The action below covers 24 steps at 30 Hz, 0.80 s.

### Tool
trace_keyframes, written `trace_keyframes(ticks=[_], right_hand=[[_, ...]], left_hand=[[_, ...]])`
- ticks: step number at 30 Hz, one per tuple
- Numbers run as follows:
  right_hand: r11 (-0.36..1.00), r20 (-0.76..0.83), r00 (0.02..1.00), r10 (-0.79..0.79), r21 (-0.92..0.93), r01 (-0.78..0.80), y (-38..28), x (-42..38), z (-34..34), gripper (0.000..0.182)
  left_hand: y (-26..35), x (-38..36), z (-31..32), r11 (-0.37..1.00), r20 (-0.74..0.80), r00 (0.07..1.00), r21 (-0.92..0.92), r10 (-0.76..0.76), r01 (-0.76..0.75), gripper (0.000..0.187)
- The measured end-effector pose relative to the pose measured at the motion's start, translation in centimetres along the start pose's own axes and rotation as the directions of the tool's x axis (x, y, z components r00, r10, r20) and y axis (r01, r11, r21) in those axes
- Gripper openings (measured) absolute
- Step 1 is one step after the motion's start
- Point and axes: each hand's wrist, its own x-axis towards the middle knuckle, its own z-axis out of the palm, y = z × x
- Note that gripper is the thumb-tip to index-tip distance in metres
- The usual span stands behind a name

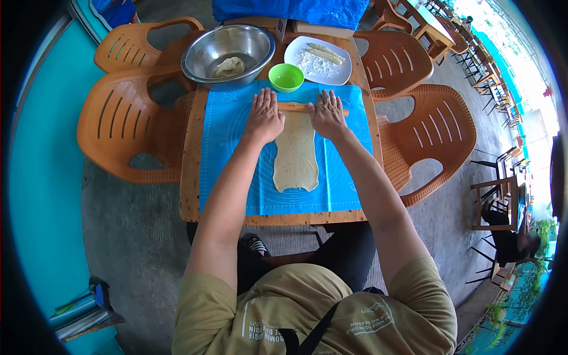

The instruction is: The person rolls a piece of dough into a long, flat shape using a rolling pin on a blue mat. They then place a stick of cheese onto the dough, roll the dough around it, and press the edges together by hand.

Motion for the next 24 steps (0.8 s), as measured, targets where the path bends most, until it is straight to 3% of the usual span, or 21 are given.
trace_keyframes(ticks=[9, 17, 24], right_hand=[[0.997, 0.064, 0.995, 0.073, -0.041, -0.071, -0.8, 1.2, -1.1, 0.074], [0.991, 0.125, 0.988, 0.096, -0.110, -0.082, -1.1, 2.5, -1.9, 0.070], [0.985, 0.143, 0.984, 0.108, -0.151, -0.086, -1.7, 3.0, -2.5, 0.066]], left_hand=[[-0.1, 1.2, 0.7, 1.000, -0.042, 0.999, 0.008, -0.024, 0.024, 0.079], [-0.7, 2.3, 1.9, 0.980, -0.187, 0.981, -0.200, -0.055, 0.017, 0.089], [-1.7, 2.7, 1.9, 0.929, -0.190, 0.978, -0.371, -0.083, 0.006, 0.089]])
